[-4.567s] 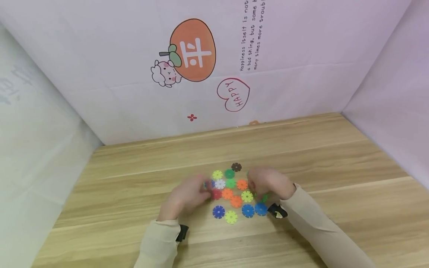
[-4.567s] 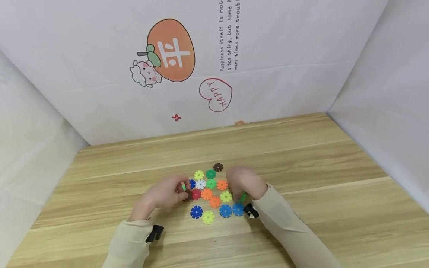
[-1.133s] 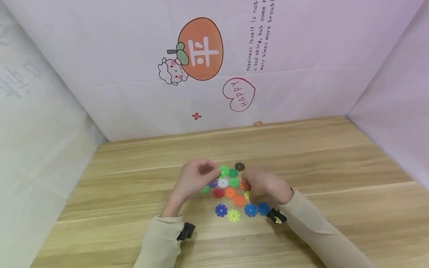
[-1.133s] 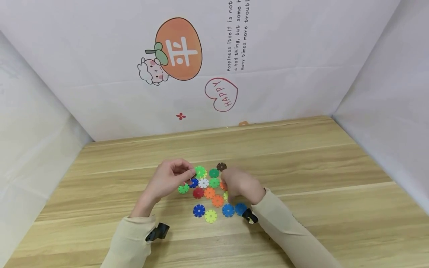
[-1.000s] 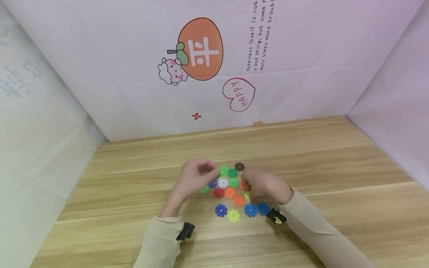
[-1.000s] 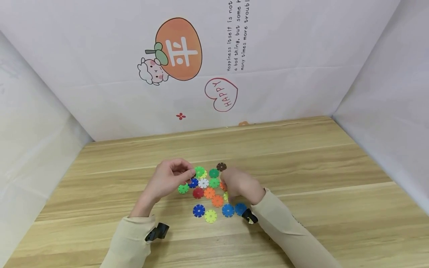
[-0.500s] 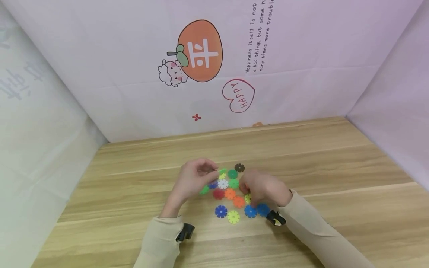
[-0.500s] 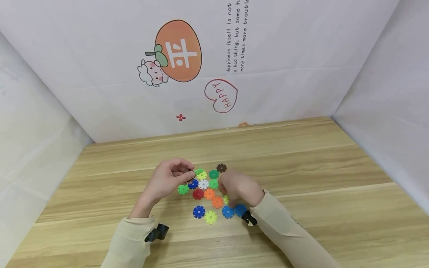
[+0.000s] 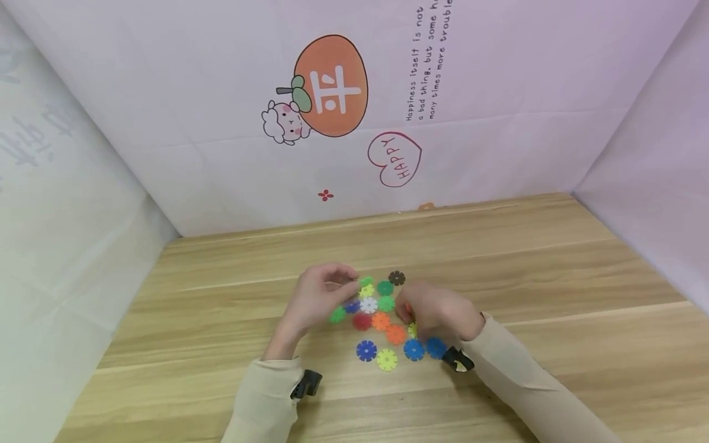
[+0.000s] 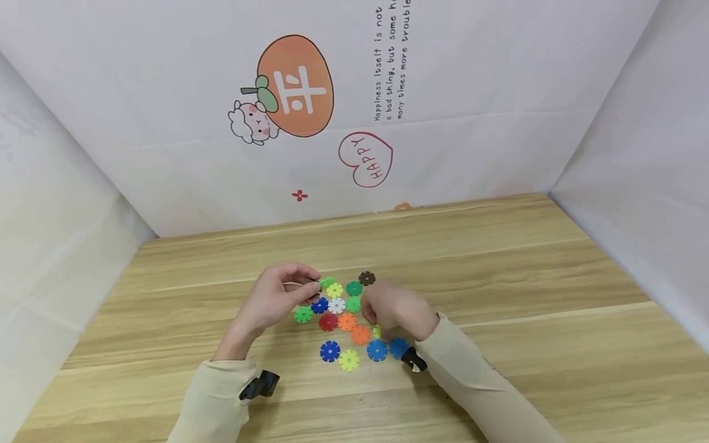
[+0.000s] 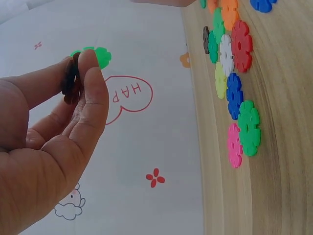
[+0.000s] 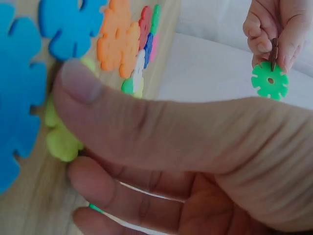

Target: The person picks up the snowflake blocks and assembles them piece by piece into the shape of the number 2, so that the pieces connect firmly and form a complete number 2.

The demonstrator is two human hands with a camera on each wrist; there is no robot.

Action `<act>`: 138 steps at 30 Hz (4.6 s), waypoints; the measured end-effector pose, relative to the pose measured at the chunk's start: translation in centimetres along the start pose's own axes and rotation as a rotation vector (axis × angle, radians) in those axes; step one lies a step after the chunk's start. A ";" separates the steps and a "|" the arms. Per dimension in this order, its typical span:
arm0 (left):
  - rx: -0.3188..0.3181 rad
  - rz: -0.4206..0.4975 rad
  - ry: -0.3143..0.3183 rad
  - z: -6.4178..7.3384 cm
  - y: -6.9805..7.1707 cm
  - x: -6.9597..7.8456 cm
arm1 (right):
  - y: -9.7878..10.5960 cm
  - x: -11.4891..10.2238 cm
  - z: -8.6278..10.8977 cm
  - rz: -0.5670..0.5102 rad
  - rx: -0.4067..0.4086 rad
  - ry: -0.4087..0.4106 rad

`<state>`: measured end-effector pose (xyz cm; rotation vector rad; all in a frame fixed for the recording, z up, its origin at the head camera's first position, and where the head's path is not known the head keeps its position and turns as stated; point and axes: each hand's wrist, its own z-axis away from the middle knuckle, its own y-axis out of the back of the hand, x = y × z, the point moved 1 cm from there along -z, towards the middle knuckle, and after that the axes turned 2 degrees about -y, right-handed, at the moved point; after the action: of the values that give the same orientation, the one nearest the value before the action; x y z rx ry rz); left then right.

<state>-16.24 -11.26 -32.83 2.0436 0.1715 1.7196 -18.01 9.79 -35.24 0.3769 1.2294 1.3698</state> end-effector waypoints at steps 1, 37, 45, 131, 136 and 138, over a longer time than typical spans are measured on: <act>-0.002 0.001 -0.003 0.0 0.0 0.0 | 0.0 0.0 0.0 -0.006 0.001 -0.002; -0.039 0.026 -0.058 0.0 0.7 -0.5 | 3.1 1.0 -0.4 -0.311 0.296 0.359; -0.081 0.011 -0.108 -0.2 0.7 -0.5 | 3.3 0.1 -0.1 -0.509 0.283 0.387; -0.255 -0.025 0.041 -0.1 0.5 -1.1 | 1.3 1.7 -1.8 -0.088 0.173 0.085; -0.253 -0.024 0.039 -0.1 0.6 -1.1 | 0.7 1.4 -2.1 -0.065 0.136 0.045; -0.251 -0.026 0.039 -0.2 0.6 -1.0 | 0.5 1.3 -2.1 -0.038 0.137 0.054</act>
<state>-16.73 -12.17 -33.50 1.8195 -0.0055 1.6730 -20.36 10.16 -36.21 0.4121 1.3726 1.2741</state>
